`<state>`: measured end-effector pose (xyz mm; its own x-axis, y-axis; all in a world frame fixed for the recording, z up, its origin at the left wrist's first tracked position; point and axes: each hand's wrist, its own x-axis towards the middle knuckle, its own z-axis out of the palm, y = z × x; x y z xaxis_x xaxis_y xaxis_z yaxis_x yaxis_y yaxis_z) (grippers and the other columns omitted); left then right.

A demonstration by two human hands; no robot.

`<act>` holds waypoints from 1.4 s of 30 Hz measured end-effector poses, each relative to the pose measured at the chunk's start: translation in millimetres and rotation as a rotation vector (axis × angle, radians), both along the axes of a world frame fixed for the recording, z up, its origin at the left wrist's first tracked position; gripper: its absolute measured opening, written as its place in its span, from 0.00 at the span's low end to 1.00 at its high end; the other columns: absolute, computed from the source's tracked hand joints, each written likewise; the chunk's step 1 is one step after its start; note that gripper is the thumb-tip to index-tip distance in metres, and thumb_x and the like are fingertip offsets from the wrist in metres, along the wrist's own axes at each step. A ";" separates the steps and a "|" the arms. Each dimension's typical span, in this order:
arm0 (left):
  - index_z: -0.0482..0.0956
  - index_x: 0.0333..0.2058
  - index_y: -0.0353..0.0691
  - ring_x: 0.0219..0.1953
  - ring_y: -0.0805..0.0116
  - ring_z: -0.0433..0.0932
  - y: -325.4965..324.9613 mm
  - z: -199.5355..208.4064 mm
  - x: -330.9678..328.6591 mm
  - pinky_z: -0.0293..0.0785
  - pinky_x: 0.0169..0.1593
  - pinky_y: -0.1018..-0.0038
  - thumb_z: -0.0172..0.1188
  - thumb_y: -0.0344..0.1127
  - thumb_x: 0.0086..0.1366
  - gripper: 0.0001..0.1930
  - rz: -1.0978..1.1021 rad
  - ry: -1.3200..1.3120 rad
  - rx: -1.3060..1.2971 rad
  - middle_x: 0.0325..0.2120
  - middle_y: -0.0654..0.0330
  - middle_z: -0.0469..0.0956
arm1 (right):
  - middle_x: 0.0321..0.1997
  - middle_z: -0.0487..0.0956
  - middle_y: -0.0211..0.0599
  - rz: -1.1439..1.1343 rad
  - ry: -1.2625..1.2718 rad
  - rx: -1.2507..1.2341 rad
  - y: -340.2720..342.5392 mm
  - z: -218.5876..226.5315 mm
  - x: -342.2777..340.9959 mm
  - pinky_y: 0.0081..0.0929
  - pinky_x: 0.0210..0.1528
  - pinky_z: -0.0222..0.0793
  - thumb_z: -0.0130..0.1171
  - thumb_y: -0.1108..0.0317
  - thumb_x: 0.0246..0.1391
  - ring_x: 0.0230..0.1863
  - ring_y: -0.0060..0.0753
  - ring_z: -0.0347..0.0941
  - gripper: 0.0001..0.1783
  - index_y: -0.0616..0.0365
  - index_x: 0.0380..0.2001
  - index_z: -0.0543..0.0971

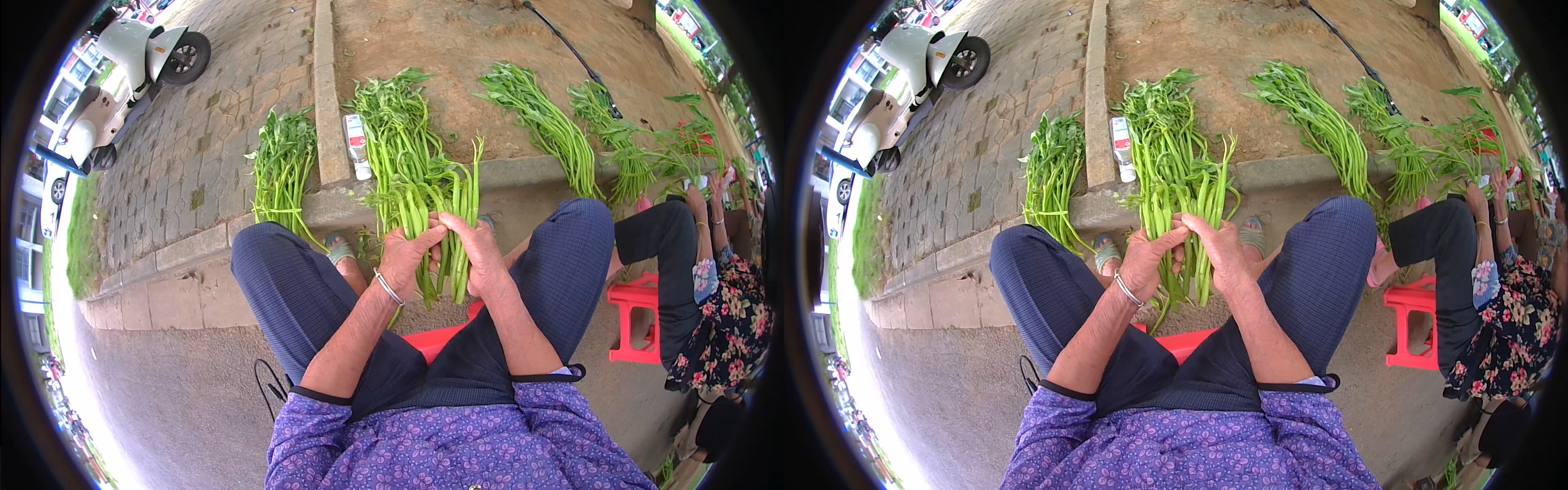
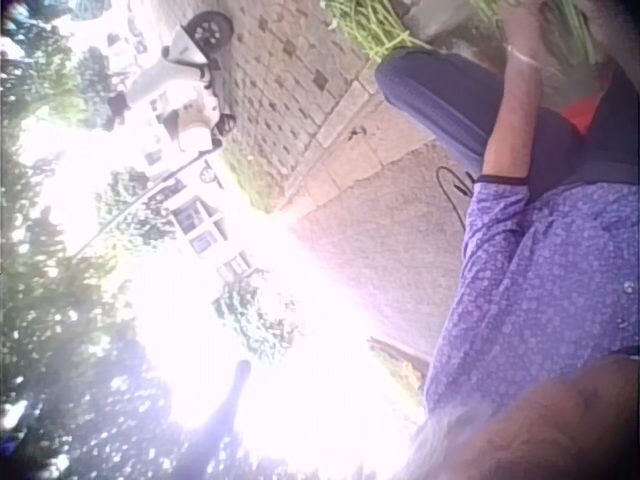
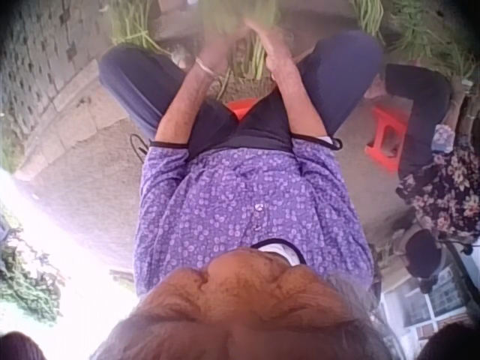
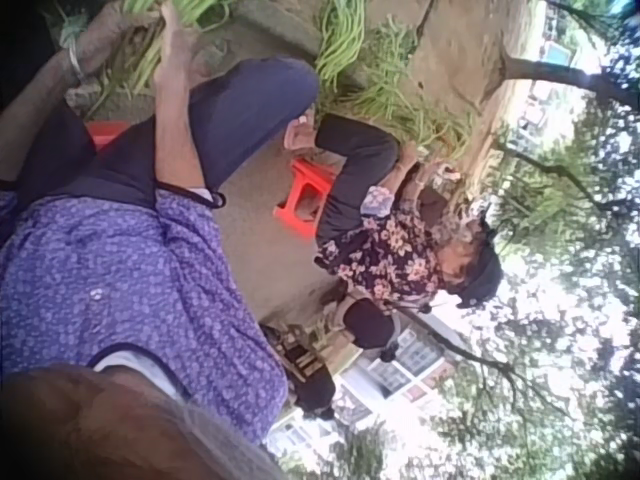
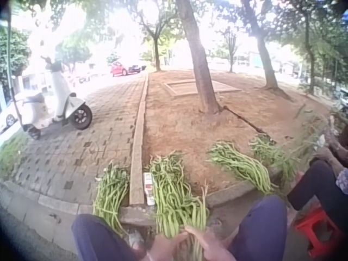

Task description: The person sorts bunches of green leafy vegetables by hand while sitting on a stool outdoors. They pick through the stalks, separating pieces and placing them into organized piles on the ground.

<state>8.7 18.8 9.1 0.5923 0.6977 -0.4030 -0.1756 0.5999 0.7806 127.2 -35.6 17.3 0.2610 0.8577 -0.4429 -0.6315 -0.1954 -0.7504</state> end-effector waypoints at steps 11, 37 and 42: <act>0.72 0.35 0.36 0.21 0.77 0.69 18.5 1.4 -11.3 0.64 0.22 0.80 0.52 0.31 0.56 0.08 -0.018 -0.057 -0.067 0.27 0.60 0.76 | 0.32 0.78 0.36 -0.064 -0.070 -0.028 1.8 -9.5 14.0 0.23 0.28 0.72 0.55 0.63 0.52 0.29 0.26 0.74 0.16 0.64 0.39 0.77; 0.71 0.32 0.41 0.20 0.73 0.67 36.8 -0.4 -22.2 0.68 0.30 0.71 0.57 0.38 0.60 0.08 0.284 -0.125 -0.142 0.20 0.66 0.68 | 0.18 0.62 0.21 -0.013 0.251 0.200 -12.5 16.5 50.0 0.16 0.21 0.56 0.50 0.58 0.56 0.16 0.14 0.57 0.15 0.61 0.36 0.74; 0.69 0.30 0.44 0.19 0.74 0.65 37.4 3.4 -22.4 0.67 0.30 0.71 0.59 0.38 0.58 0.09 0.270 -0.152 -0.177 0.19 0.67 0.66 | 0.18 0.62 0.21 0.003 0.258 0.216 -14.9 22.3 49.6 0.15 0.19 0.55 0.50 0.58 0.56 0.15 0.13 0.56 0.15 0.62 0.36 0.74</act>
